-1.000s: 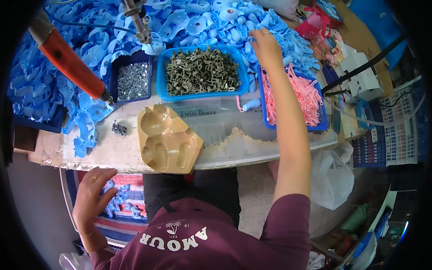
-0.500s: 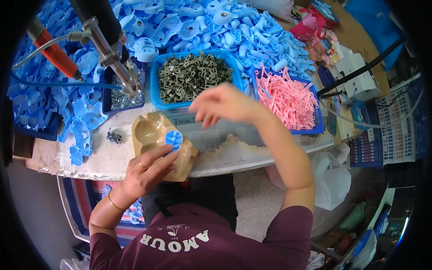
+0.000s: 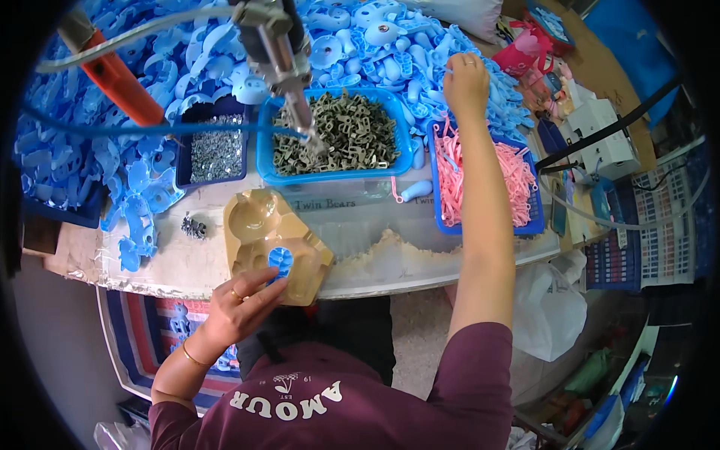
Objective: Assembling small blue plastic hippo figures by placing parts and using a pneumatic screwdriver.
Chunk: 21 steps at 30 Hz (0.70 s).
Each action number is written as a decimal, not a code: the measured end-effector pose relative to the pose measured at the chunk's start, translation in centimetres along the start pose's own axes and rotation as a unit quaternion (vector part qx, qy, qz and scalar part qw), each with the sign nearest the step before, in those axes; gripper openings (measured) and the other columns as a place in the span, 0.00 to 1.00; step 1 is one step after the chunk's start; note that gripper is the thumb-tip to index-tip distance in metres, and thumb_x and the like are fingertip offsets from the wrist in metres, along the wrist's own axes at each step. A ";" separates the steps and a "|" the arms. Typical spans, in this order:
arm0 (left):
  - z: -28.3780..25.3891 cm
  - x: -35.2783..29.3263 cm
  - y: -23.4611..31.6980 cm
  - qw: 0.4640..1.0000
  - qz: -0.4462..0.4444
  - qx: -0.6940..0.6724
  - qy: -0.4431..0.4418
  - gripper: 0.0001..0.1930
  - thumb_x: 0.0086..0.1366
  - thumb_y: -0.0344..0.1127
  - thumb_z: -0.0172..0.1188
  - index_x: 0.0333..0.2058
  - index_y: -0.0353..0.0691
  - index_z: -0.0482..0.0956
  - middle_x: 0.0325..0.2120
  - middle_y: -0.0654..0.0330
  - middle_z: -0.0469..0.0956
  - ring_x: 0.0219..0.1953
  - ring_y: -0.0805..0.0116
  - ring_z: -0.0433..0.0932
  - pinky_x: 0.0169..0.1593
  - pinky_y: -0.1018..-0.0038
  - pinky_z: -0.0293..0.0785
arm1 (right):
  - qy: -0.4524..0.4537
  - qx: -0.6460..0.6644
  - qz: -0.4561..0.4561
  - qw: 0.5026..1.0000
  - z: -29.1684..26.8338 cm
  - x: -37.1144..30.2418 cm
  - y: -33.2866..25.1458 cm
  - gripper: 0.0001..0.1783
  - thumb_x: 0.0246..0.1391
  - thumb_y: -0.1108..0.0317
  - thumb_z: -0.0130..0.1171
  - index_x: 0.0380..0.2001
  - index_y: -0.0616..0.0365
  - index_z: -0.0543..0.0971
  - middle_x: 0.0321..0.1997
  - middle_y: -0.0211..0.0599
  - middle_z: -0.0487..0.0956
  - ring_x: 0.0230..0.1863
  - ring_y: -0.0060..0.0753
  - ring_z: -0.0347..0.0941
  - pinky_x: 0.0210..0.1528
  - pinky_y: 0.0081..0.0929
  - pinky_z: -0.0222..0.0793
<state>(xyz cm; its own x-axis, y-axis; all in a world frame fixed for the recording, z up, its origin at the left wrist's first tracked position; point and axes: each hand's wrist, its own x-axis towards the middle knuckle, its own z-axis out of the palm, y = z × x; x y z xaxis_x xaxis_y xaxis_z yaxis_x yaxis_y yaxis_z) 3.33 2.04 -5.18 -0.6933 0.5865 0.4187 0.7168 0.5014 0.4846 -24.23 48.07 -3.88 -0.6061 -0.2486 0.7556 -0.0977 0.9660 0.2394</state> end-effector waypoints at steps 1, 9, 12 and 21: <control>0.4 -0.1 -0.3 0.999 0.027 0.021 0.000 0.21 0.52 0.27 0.69 0.48 0.44 0.82 0.45 0.58 0.79 0.42 0.59 0.82 0.40 0.69 0.81 | -0.005 0.005 -0.002 1.000 -0.3 0.0 -0.1 0.11 0.52 0.64 0.62 0.38 0.56 0.77 0.43 0.42 0.80 0.49 0.51 0.75 0.51 0.43 0.70; 4.1 0.2 -0.2 0.996 0.068 0.051 0.008 0.22 0.54 0.35 0.69 0.49 0.43 0.80 0.46 0.61 0.78 0.47 0.62 0.79 0.43 0.70 0.79 | -0.210 0.480 0.246 0.815 -9.8 -0.4 -7.4 0.14 0.59 0.69 0.57 0.46 0.63 0.80 0.37 0.34 0.82 0.38 0.22 0.77 0.43 0.21 0.72; 5.0 -0.1 -0.1 0.998 0.034 0.029 0.037 0.22 0.54 0.37 0.69 0.49 0.41 0.80 0.47 0.61 0.78 0.47 0.61 0.79 0.44 0.68 0.78 | -0.316 0.561 0.245 0.725 -15.1 -1.7 -14.6 0.13 0.60 0.71 0.57 0.47 0.63 0.80 0.39 0.33 0.82 0.39 0.22 0.77 0.44 0.21 0.72; 1.4 -4.4 -0.4 0.984 0.152 0.068 0.061 0.21 0.54 0.32 0.66 0.49 0.42 0.80 0.46 0.61 0.80 0.47 0.62 0.79 0.55 0.64 0.75 | -0.311 0.491 -0.113 0.806 -22.3 -8.4 -27.8 0.12 0.48 0.74 0.67 0.39 0.58 0.80 0.43 0.37 0.78 0.35 0.40 0.78 0.36 0.32 0.75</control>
<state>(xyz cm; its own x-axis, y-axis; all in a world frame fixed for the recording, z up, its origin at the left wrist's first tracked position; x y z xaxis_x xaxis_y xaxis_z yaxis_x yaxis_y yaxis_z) 6.15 0.14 -8.30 -0.4437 0.6455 0.6217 0.8897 0.4005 0.2192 1.16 21.71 -3.32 -0.7336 -0.6375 0.2353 -0.6539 0.5682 -0.4996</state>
